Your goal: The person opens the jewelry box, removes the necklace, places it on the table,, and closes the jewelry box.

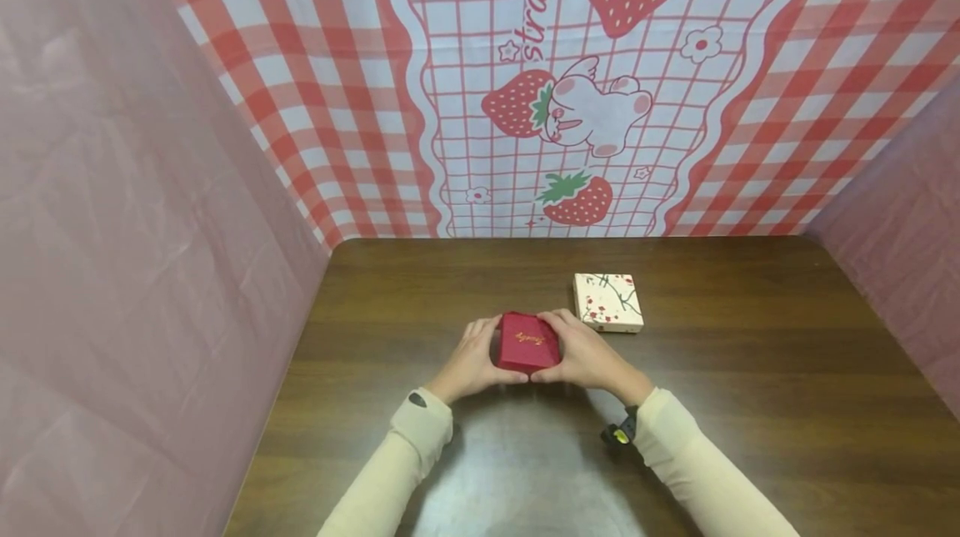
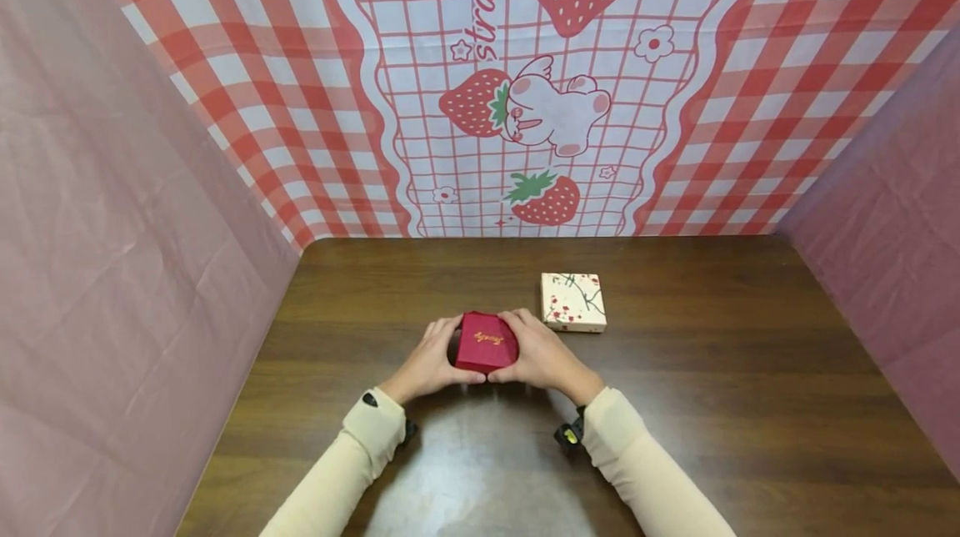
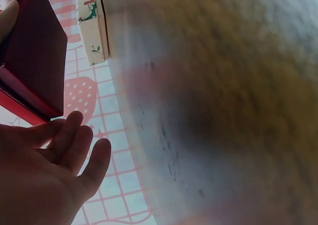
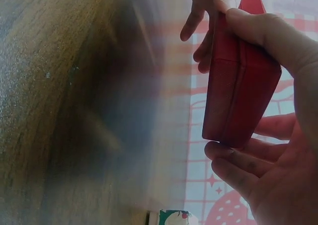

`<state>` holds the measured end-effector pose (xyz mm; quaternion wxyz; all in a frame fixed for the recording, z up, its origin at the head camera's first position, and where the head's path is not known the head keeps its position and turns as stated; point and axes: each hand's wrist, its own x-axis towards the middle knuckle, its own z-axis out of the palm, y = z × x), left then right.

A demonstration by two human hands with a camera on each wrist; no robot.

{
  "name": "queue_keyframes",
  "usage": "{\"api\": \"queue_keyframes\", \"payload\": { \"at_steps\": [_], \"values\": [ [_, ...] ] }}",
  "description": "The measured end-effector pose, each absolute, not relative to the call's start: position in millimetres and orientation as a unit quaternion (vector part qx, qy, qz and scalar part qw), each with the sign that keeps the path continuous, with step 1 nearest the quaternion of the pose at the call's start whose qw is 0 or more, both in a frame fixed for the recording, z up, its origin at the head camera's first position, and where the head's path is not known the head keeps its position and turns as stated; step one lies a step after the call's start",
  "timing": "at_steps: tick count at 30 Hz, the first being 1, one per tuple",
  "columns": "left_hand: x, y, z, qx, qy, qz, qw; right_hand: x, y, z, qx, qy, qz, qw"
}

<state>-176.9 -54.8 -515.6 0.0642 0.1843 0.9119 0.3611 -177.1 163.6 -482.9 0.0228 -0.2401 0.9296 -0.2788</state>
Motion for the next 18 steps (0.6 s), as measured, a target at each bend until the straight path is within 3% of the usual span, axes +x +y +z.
{"api": "queue_keyframes", "payload": {
  "at_steps": [18],
  "values": [
    [-173.9, -56.5, -510.6, 0.173, 0.903, 0.383, 0.089, -177.2, 165.5, -480.1, -0.247, 0.931, -0.267, 0.029]
  ]
}}
